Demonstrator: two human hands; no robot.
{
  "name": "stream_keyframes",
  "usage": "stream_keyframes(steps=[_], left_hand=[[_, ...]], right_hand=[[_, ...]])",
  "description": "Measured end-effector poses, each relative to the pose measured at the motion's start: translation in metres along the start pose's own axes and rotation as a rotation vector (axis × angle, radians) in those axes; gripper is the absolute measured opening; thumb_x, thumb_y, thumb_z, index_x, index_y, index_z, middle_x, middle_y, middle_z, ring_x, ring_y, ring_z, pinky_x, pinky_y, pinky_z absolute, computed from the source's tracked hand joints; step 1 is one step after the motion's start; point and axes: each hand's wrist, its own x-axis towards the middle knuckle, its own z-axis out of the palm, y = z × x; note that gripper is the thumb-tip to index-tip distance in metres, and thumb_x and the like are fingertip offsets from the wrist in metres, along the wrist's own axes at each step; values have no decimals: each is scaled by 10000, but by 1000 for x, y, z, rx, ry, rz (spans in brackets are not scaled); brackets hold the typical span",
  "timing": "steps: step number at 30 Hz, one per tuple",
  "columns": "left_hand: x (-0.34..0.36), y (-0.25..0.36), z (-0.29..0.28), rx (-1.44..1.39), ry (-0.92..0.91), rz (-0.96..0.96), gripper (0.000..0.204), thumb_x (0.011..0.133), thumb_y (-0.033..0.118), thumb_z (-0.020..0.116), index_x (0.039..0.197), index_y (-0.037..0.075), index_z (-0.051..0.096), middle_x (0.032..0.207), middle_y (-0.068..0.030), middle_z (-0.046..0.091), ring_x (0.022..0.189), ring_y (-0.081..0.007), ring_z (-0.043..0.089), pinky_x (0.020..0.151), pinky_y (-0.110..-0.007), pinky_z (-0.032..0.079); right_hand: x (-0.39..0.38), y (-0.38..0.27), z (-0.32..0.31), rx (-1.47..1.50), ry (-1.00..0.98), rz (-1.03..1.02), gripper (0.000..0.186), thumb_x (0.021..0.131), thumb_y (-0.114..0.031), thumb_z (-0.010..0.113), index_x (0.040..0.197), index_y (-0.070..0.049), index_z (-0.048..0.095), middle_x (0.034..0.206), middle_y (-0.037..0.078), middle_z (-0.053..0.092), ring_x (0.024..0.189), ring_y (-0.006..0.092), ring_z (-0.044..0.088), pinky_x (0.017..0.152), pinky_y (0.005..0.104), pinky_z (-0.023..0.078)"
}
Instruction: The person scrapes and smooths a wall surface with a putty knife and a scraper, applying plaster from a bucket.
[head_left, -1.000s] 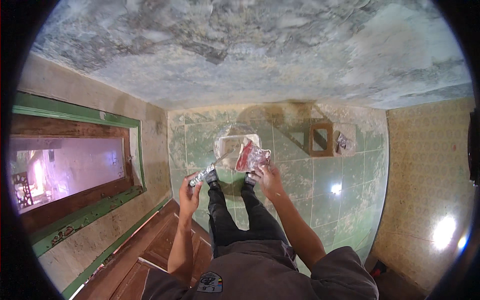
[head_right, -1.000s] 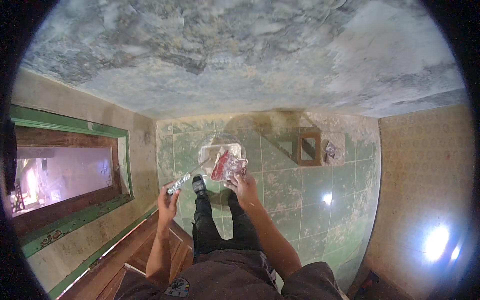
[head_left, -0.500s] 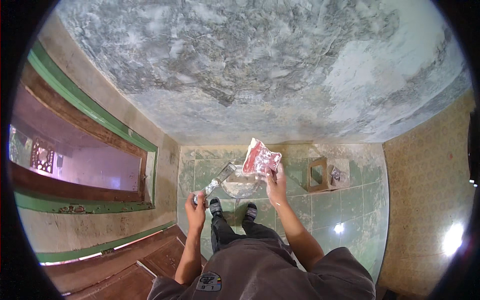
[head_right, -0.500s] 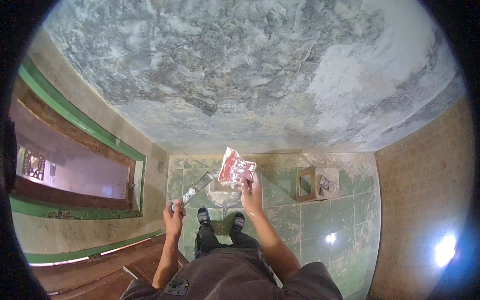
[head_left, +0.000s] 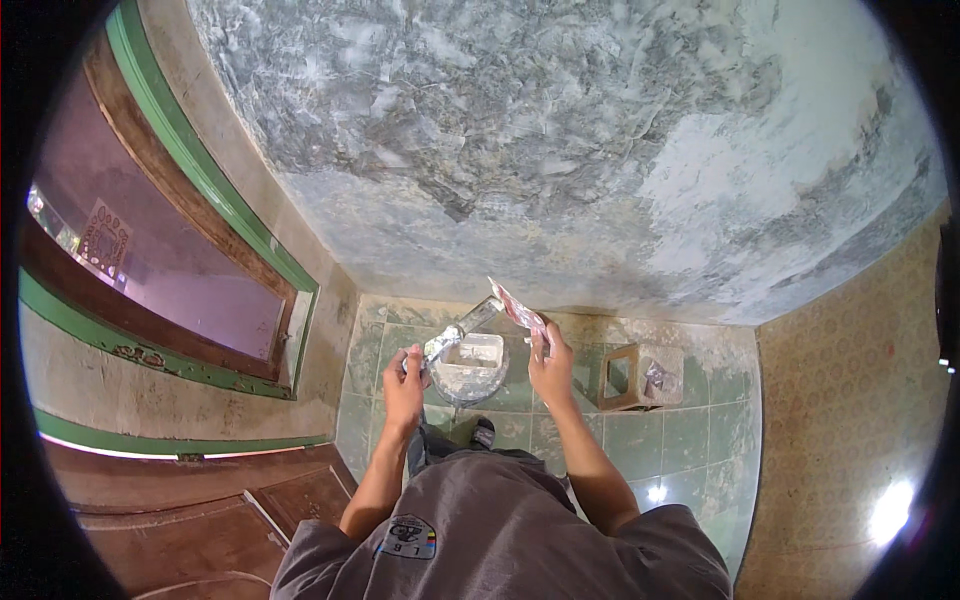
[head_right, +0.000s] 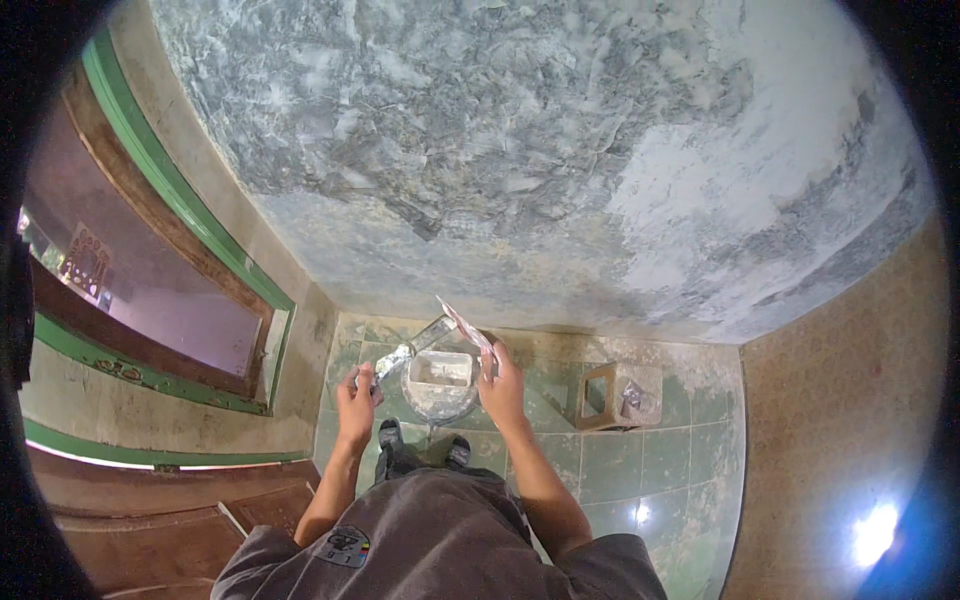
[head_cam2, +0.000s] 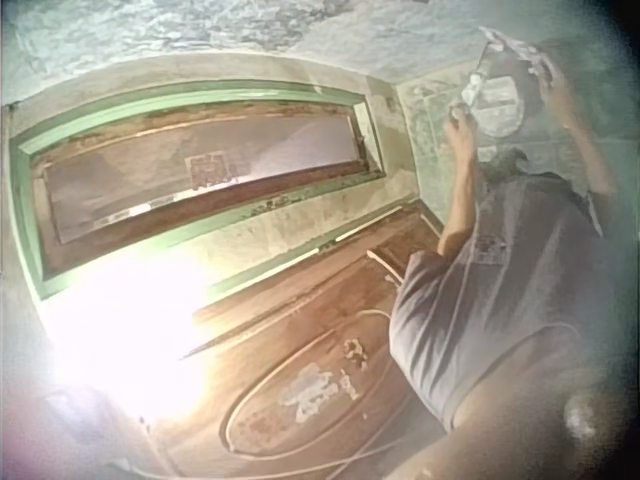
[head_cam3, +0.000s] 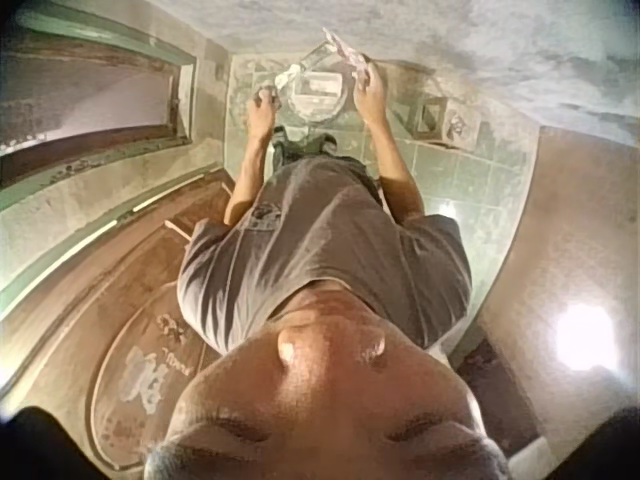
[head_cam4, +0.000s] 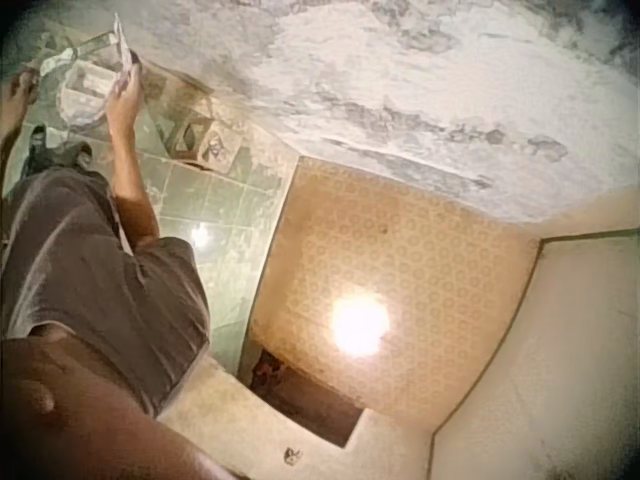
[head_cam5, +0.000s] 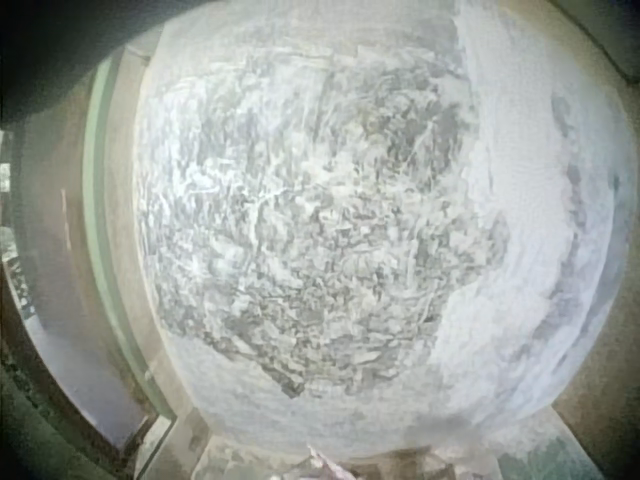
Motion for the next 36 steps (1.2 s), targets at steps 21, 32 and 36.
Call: stream_keyframes(steps=[21,32,36], left_hand=[[3,37,11,-54,1,13,601,972,375,568,1287,-123,450,896,-25,583,779,-75,521,686,-267,493],[13,19,5,332,-157,594,219,981,105,515,1164,-8,556,1013,-116,580,929,-206,555,856,-314,439],[15,11,-7,616,-180,706,248,915,58,587,1153,-9,571,1094,-205,586,1019,-382,566,906,-379,442]], right_hand=[[5,3,-26,-171,-5,-201,279,938,-27,487,1194,-41,598,1081,185,645,1011,373,613,840,410,496],[-4,14,-4,1129,-49,692,256,893,-82,597,1143,-43,561,1041,63,610,884,198,603,722,360,494],[2,6,-7,1208,-60,735,237,892,-103,597,1120,-41,577,1035,66,615,882,203,600,726,374,501]])
